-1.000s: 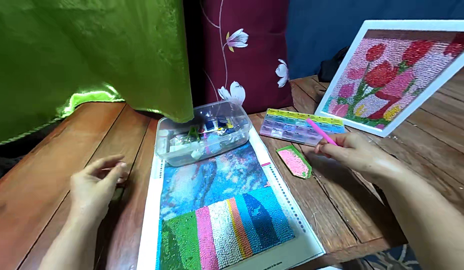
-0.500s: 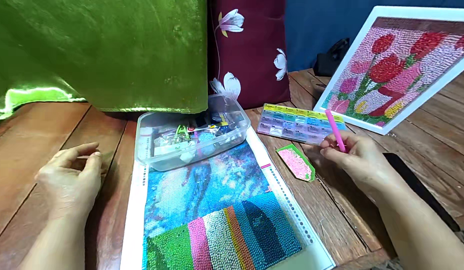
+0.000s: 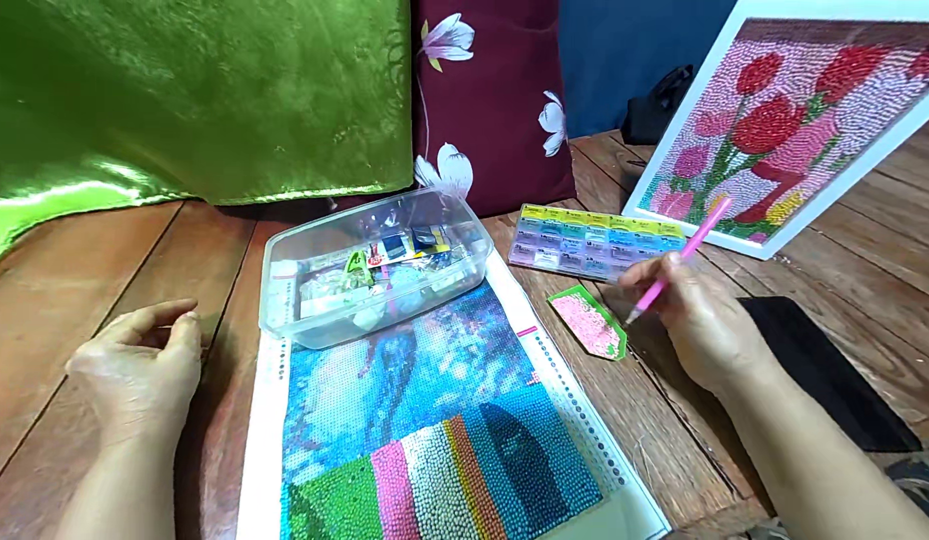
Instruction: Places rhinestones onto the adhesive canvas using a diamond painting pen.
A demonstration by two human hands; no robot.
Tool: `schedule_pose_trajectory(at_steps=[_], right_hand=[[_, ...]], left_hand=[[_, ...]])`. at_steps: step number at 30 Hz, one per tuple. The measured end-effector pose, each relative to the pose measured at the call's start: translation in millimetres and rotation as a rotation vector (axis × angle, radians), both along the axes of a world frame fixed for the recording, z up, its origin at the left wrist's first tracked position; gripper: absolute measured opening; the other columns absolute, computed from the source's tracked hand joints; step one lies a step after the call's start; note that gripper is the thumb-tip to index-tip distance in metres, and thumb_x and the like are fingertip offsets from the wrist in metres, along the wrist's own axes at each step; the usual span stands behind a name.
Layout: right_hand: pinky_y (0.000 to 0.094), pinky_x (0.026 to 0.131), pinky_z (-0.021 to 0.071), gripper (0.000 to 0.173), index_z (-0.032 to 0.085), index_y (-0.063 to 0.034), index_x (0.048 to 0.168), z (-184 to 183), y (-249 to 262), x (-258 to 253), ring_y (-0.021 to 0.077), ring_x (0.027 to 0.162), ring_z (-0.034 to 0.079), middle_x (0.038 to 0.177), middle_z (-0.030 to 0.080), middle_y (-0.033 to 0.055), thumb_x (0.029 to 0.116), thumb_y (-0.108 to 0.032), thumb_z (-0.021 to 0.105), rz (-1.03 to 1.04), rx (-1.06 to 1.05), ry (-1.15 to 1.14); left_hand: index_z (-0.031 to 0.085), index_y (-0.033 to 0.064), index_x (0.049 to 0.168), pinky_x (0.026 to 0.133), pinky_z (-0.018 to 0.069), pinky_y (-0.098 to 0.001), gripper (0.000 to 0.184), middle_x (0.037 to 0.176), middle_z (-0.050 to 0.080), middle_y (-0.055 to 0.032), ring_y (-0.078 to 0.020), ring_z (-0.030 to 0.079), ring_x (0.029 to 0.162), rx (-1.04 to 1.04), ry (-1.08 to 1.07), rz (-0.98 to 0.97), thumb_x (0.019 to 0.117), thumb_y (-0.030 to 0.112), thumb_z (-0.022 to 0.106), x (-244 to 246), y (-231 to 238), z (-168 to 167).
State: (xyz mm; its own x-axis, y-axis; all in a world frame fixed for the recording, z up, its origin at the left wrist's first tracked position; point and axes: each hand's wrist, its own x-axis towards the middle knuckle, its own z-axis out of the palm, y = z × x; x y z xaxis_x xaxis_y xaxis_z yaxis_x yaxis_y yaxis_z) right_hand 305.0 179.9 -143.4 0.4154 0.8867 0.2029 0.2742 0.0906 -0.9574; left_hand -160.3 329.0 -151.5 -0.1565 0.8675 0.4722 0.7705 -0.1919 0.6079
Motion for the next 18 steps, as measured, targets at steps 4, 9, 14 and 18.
schedule_pose_trajectory(at_steps=[4, 9, 14, 18], right_hand=[[0.0112, 0.052, 0.0411, 0.04, 0.066, -0.005, 0.096, -19, 3, 2, -0.0057, 0.054, 0.046, 0.068, 0.052, -0.0092, 0.1112, -0.026, 0.036, -0.099, 0.173, -0.304], [0.0152, 0.058, 0.0563, 0.023, 0.062, -0.0132, 0.097, -23, 2, -7, -0.0031, 0.063, 0.062, 0.079, 0.064, -0.013, 0.1089, -0.021, 0.043, 0.019, 0.315, -0.146], [0.0163, 0.066, 0.0592, 0.016, 0.064, -0.008, 0.1, -27, 3, -12, -0.0023, 0.073, 0.065, 0.094, 0.065, -0.0087, 0.1055, -0.015, 0.05, 0.096, 0.39, -0.213], [0.0149, 0.073, 0.0568, 0.017, 0.067, -0.0081, 0.101, -28, 3, -15, -0.0032, 0.081, 0.065, 0.097, 0.068, -0.0074, 0.1047, -0.019, 0.054, 0.164, 0.381, -0.312]], left_hand=[[0.066, -0.0064, 0.12, 0.076, 0.0499, -0.0477, 0.032, 0.107, 0.066, -0.0267, -0.0264, 0.06, 0.08, 0.004, 0.017, -0.035, 0.1022, 0.017, 0.054, -7, 5, -6], [0.066, -0.0083, 0.118, 0.076, 0.0499, -0.0525, 0.029, 0.106, 0.066, -0.0291, -0.0317, 0.061, 0.08, -0.017, 0.078, -0.052, 0.1028, 0.013, 0.053, 1, -2, 1], [0.066, -0.0106, 0.117, 0.076, 0.0497, -0.0543, 0.027, 0.105, 0.066, -0.0303, -0.034, 0.062, 0.08, -0.028, 0.098, -0.066, 0.1027, 0.009, 0.053, 6, -5, 4], [0.066, -0.0112, 0.116, 0.078, 0.0502, -0.0576, 0.03, 0.106, 0.066, -0.0326, -0.0379, 0.064, 0.082, -0.017, 0.116, -0.081, 0.1026, 0.011, 0.052, 2, -2, 2]])
